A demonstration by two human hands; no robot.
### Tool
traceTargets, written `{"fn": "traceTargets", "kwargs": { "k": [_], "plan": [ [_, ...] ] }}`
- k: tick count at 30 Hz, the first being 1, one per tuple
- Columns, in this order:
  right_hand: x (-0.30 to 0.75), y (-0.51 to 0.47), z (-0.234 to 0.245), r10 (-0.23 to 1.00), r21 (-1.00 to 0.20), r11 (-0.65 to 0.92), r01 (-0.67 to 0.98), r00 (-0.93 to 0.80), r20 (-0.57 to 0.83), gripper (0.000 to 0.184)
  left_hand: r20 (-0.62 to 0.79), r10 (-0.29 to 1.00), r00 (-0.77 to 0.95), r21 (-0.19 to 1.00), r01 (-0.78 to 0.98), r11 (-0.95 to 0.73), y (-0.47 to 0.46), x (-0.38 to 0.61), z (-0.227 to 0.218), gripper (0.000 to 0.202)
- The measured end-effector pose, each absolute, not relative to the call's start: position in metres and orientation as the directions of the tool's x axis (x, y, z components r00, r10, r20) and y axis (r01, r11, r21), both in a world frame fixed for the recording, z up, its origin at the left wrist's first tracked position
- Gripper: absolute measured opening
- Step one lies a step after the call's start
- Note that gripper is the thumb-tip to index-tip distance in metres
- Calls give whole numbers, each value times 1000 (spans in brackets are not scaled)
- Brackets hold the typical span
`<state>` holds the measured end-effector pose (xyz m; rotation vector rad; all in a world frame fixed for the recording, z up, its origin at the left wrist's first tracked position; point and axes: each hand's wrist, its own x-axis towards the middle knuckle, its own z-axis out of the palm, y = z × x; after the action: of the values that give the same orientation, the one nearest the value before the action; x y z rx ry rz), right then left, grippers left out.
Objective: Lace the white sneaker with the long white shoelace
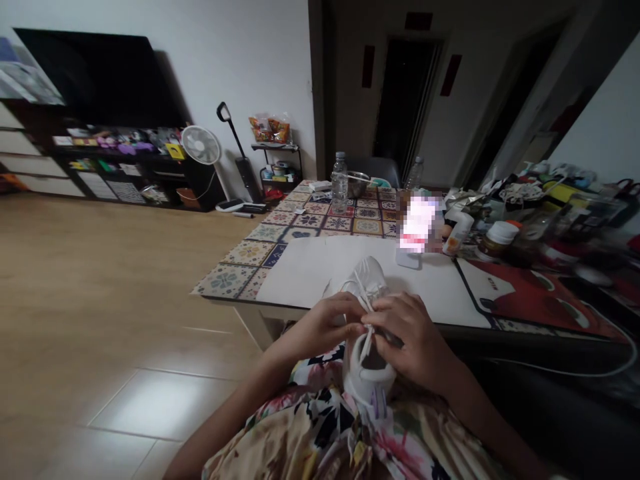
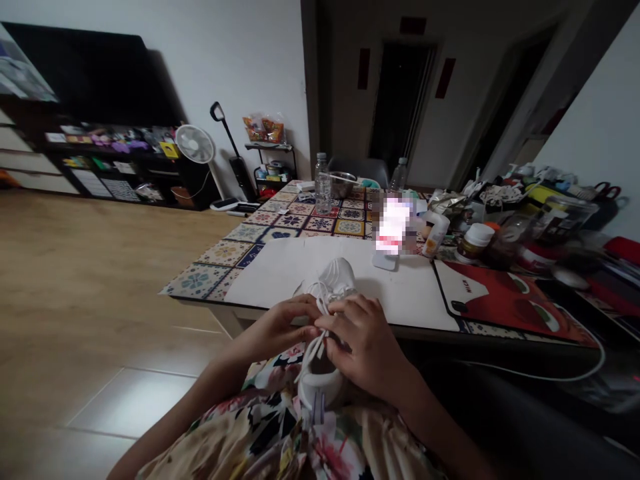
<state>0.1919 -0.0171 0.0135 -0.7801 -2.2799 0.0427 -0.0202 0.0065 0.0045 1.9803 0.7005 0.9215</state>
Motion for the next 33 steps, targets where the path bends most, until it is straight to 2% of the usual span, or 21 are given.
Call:
{"fn": "traceTargets", "kwargs": {
  "k": [4, 7, 10, 12, 14, 16, 19, 22, 24, 27, 31, 33],
  "plan": [
    [187, -15, 11, 517, -183, 815, 550, -548, 657, 13, 352, 750, 560, 868, 104, -485, 7, -18, 2, 23],
    [187, -21, 10, 445, -201, 867, 455, -528, 724, 17, 333, 771, 543, 888, 93, -449, 8, -14, -2, 27],
    [194, -38, 17, 362, -379, 920, 97, -578, 731, 18, 336, 782, 525, 902, 58, -427, 7, -12, -1, 27],
    [200, -50, 25, 280, -497, 851, -168, -655, 702, 18, 347, 766, 542, 898, 43, -437, 6, -12, 1, 23],
    [205, -54, 31, 234, -576, 773, -265, -724, 648, 19, 355, 739, 572, 882, 56, -467, 4, -13, 3, 22],
    [210, -48, 33, 302, -602, 779, -175, -737, 605, 18, 357, 733, 578, 863, 96, -496, 1, -13, 4, 23],
    [214, -30, 27, 525, -539, 825, 167, -578, 625, 22, 342, 741, 577, 851, 144, -505, -2, -10, 5, 19],
    [214, -16, 18, 614, -491, 786, 375, -558, 558, 16, 344, 724, 598, 861, 107, -498, -4, -7, 4, 18],
    [211, -14, 15, 604, -482, 791, 377, -606, 518, 13, 361, 707, 608, 863, 69, -500, -4, -5, 3, 18],
    [207, -15, 13, 573, -474, 812, 340, -618, 539, 13, 363, 703, 612, 881, 21, -473, -2, -6, 3, 19],
    [208, -14, 14, 551, -452, 824, 343, -674, 493, 10, 323, 714, 622, 938, -112, -327, -1, -7, 2, 31],
    [212, -14, 14, 546, -483, 819, 310, -682, 487, 13, 324, 734, 598, 946, -219, -239, -2, -9, 1, 34]
  ]
}}
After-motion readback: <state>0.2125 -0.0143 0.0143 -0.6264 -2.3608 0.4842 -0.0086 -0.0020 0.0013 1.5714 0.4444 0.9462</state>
